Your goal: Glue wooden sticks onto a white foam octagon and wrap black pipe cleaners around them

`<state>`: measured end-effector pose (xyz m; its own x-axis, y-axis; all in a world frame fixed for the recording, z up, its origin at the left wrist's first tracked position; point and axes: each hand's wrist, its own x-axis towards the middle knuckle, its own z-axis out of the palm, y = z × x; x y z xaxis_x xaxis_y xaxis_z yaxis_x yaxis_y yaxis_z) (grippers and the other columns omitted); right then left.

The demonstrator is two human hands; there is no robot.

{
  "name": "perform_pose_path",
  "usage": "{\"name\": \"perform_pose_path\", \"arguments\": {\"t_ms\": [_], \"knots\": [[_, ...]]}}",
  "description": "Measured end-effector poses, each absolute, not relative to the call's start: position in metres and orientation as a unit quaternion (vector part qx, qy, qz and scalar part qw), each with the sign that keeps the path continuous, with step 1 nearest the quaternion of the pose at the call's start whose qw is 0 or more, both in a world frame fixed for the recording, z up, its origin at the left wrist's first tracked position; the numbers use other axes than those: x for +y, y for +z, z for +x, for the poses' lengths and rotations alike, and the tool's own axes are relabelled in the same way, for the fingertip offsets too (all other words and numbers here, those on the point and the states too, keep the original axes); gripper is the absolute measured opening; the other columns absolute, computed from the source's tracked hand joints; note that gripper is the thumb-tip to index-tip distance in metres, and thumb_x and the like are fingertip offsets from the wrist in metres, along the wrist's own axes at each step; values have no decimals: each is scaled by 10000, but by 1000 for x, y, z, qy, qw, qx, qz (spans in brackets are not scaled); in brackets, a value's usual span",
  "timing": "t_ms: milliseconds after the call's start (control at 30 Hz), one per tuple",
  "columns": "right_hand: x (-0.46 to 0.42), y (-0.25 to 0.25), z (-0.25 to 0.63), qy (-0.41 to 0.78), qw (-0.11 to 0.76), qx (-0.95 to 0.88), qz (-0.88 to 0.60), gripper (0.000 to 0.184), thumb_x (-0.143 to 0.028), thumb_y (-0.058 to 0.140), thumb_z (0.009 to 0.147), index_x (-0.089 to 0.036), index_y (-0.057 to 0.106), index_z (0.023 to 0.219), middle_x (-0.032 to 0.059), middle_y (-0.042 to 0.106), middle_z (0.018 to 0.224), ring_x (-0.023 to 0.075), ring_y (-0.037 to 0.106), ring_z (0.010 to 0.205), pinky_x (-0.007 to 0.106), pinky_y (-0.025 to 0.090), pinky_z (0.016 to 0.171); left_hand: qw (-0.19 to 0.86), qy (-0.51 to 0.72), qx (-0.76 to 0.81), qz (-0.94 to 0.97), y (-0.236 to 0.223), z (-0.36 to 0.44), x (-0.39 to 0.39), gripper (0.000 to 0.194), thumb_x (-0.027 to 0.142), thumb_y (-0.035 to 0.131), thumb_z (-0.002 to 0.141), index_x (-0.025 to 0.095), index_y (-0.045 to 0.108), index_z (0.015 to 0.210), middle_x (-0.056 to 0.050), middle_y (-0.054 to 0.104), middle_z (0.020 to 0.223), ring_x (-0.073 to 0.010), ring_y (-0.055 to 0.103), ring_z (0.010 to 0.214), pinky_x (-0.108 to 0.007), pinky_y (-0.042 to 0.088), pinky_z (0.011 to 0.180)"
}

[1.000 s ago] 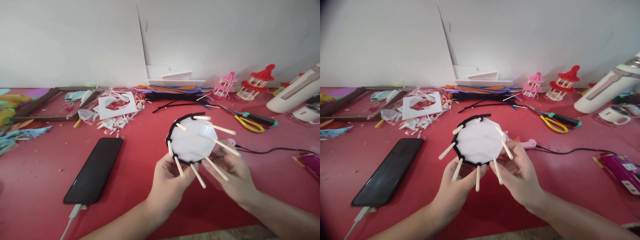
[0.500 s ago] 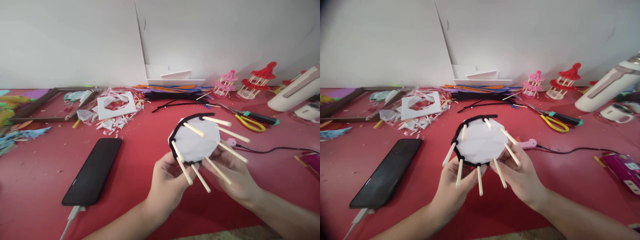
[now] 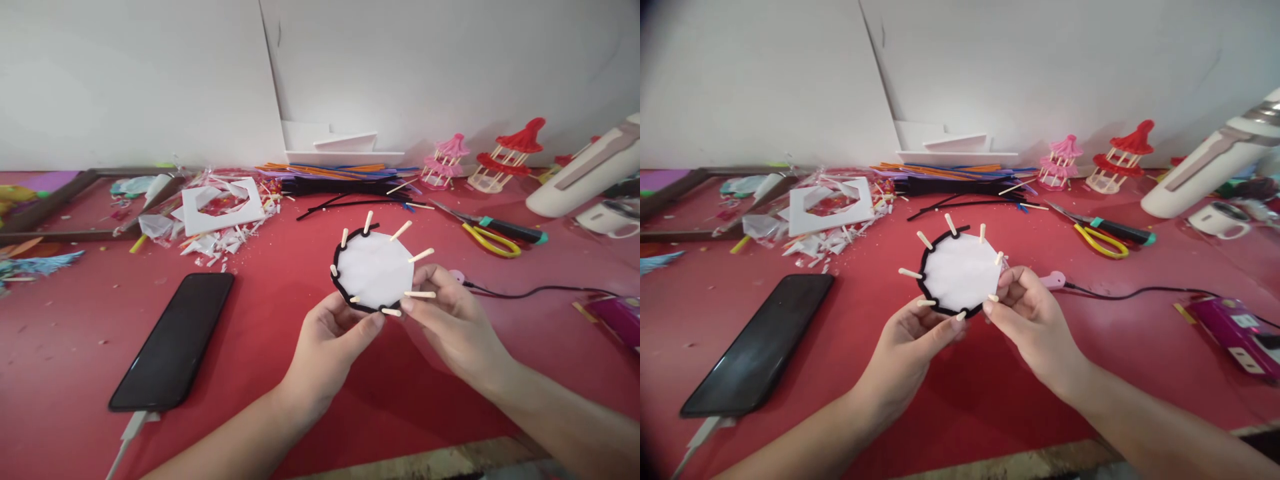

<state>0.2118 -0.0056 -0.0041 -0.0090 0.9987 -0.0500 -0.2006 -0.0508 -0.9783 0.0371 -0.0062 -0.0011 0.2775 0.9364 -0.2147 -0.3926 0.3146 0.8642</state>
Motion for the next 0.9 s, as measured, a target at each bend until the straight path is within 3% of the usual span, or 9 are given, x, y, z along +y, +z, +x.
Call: {"name": "perform_pose_path", "arguments": {"t_ms": [300,500,667,900], "knots": [[-13,6,210,394,537,-573,-478,128,-191,649,864,-251,562,936,-21,613,827,90,619,696,181,522,611,785,426,349,283,0,33,-3,181,186,835,733,213,779,903,-7,795,891,-99,708,807,-209,551,802],[-13,4,216,263,519,-671,-459,186,-142,638,868,-246,612,1021,17,616,956,121,634,824,237,556,734,765,441,381,275,1,32,-2,179,218,854,711,167,770,860,-16,777,797,-90,682,731,-209,555,763],[-13,10,219,149,485,-748,-429,199,-65,636,839,-221,646,961,18,649,892,132,636,809,257,550,738,754,451,392,273,1,32,-1,180,235,857,706,154,764,837,-13,755,757,-81,659,696,-195,544,730],[-15,14,214,152,438,-812,-355,189,-53,603,848,-191,651,968,18,644,816,129,641,739,261,558,663,759,461,391,242,2,32,-1,135,201,857,700,147,772,790,1,741,691,-72,663,659,-167,557,692]]}}
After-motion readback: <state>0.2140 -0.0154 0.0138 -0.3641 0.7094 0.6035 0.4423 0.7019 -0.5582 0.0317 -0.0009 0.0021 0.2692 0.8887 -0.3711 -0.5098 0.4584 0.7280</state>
